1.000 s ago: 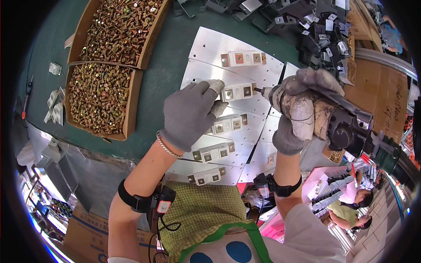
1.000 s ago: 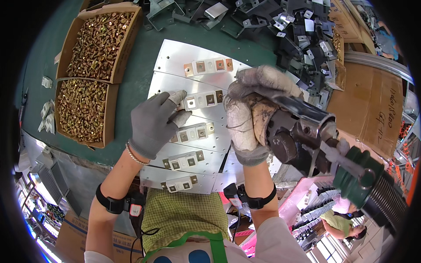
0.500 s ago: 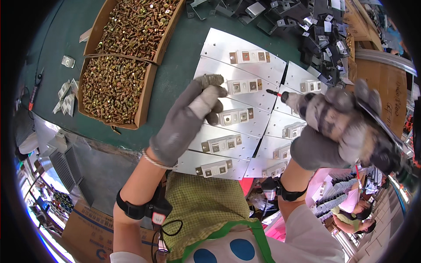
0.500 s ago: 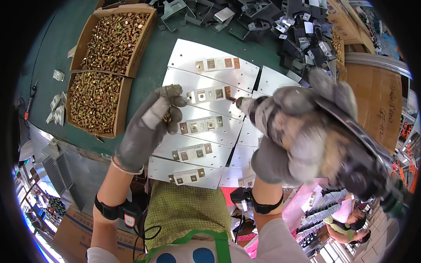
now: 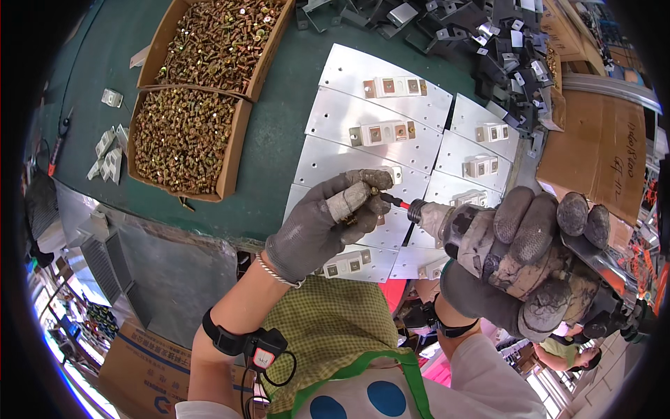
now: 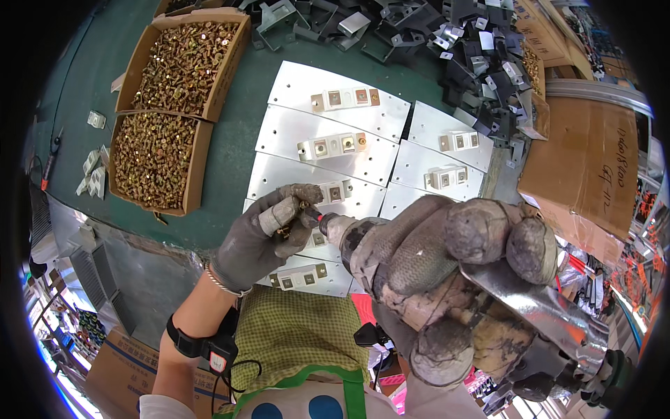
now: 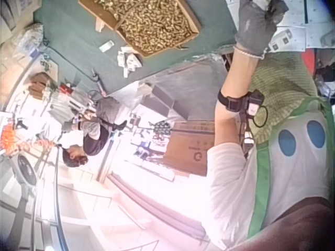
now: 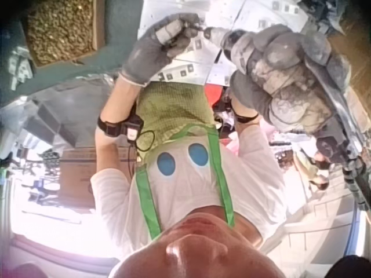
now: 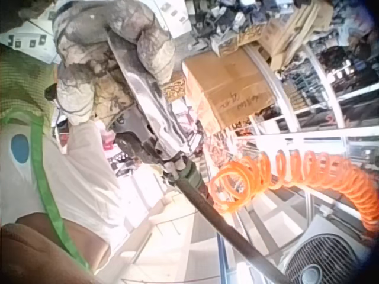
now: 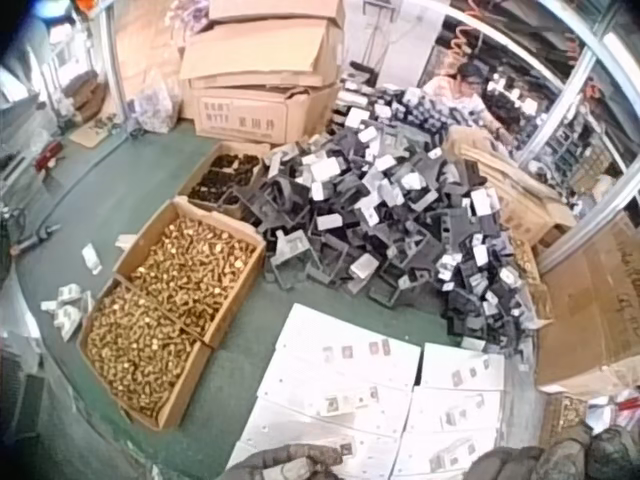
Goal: Assembling electronic components onto a metal base plate using a power screwdriver.
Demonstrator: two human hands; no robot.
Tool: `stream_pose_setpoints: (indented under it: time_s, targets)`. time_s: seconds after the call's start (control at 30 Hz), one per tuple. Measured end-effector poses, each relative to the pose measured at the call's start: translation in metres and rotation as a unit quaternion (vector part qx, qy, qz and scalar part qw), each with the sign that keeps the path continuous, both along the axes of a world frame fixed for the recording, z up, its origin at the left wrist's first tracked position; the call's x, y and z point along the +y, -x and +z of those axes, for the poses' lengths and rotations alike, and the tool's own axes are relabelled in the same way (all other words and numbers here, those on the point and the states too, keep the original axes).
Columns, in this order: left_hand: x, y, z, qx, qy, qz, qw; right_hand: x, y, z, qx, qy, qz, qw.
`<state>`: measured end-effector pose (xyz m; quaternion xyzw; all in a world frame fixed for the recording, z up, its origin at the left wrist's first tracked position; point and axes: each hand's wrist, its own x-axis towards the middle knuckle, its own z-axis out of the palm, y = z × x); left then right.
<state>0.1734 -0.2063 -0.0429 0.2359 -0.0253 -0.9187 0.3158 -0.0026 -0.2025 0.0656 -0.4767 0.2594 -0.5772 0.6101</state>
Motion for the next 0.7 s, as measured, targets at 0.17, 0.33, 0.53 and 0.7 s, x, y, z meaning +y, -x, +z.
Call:
stream_pose_setpoints:
  time_s: [0.17,0.33,0.53,0.7]
  targets:
    - [0.005,0.001,-0.005,0.058,-0.043,0.020,0.997,-0.001,-0.007,-0.008,-0.012,0.030,-0.031,0.999]
    - [0.004,0.003,-0.002,0.028,-0.039,0.017,0.999,0.000,-0.008,-0.017,-0.023,0.056,-0.067,0.996]
    - [0.006,0.002,0.003,-0.103,0.025,-0.074,0.992,0.003,0.001,-0.024,-0.043,0.024,0.007,0.999]
    - [0.006,0.004,0.006,-0.090,-0.021,-0.046,0.995,0.006,0.001,-0.024,-0.023,0.023,-0.036,0.999]
